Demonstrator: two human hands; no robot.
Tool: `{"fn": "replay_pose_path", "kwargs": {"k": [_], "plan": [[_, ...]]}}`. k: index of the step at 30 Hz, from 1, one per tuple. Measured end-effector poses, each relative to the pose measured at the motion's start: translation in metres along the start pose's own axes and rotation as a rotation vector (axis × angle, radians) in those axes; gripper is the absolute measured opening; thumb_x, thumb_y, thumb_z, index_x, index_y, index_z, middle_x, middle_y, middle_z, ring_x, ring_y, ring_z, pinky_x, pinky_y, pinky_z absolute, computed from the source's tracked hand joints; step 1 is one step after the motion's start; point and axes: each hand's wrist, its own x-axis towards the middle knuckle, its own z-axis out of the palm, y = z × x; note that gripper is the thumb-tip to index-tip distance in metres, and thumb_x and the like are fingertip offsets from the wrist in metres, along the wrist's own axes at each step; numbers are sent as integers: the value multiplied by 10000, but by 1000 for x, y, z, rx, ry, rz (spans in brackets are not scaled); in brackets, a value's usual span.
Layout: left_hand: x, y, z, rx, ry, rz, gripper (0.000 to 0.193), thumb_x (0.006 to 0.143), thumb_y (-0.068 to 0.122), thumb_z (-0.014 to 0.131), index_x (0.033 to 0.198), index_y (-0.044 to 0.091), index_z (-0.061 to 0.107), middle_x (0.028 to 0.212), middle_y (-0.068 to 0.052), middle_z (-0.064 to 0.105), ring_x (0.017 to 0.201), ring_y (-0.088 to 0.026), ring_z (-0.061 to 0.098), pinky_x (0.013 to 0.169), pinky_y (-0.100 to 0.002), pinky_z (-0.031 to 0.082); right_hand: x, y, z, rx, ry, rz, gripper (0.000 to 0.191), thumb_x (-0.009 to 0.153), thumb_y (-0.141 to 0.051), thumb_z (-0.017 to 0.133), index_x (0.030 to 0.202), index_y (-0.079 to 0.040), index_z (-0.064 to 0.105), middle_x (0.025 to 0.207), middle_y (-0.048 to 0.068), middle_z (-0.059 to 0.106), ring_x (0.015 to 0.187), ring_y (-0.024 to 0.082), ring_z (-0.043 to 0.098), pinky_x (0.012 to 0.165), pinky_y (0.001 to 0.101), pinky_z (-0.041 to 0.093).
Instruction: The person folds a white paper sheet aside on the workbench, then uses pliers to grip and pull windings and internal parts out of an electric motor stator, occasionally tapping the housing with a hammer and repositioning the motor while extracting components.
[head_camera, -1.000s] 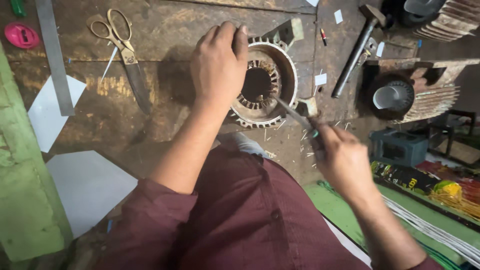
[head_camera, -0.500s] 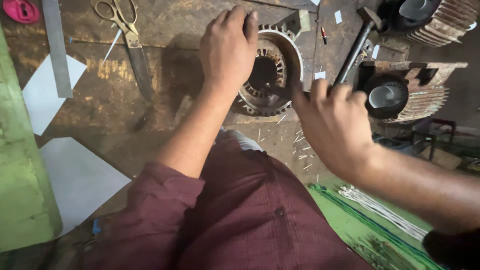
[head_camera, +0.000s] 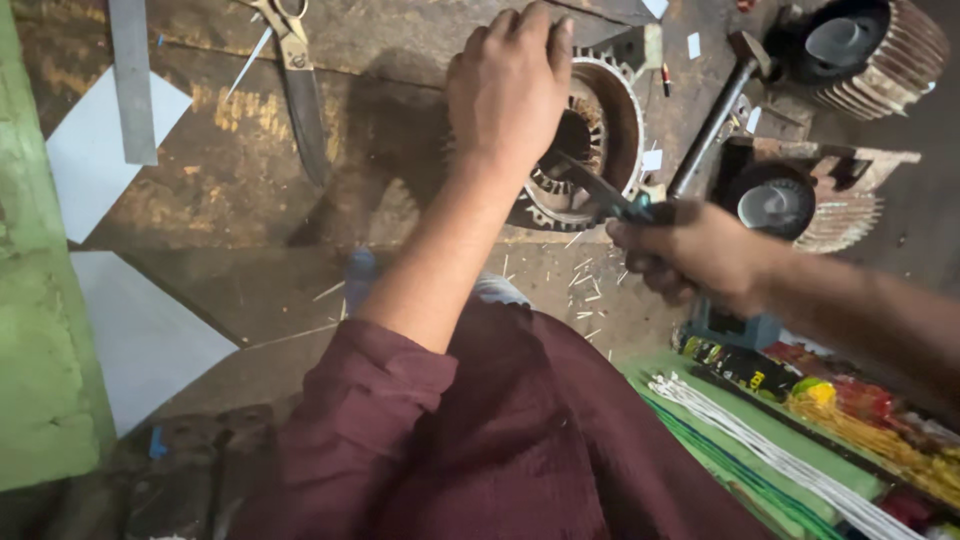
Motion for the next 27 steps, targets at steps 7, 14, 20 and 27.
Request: {"fn": "replay_pose_path", "kwargs": {"k": [7,14,20,27], "plan": [[-1,-1,-3,-33,0,-33,226,979,331,642,943,109,666,893,-103,709,854,-348,704,732,-499,557,30,79,33,522,-255,-289,234,999,-277,642,923,-98,511,694,-6,469,534,102,409,429,283,325],[1,1,-8,-43,-79,21,269,1020,319,633,903,77,632,910,-144,705,864,-389,692,728,-513,549,19,154,14,824,-132,-980,236,1023,-265,663,1132,-69,590,755,29,528,594,159,488,502,341,405],[-1,-1,-9,-18,-128,103,276,1058,287,625,916,50,621,905,-183,691,850,-430,674,724,-540,536,51,193,-20,1145,192,-667,264,1088,-284,559,1257,-81,570,976,64,662,867,207,662,786,388,520],[0,0,-10,12,-139,146,241,1063,272,616,1004,42,658,935,-191,709,839,-442,679,716,-545,535,56,208,-3,261,191,-353,500,958,-337,622,1379,-69,590,1112,133,782,1037,253,752,856,416,525]]}}
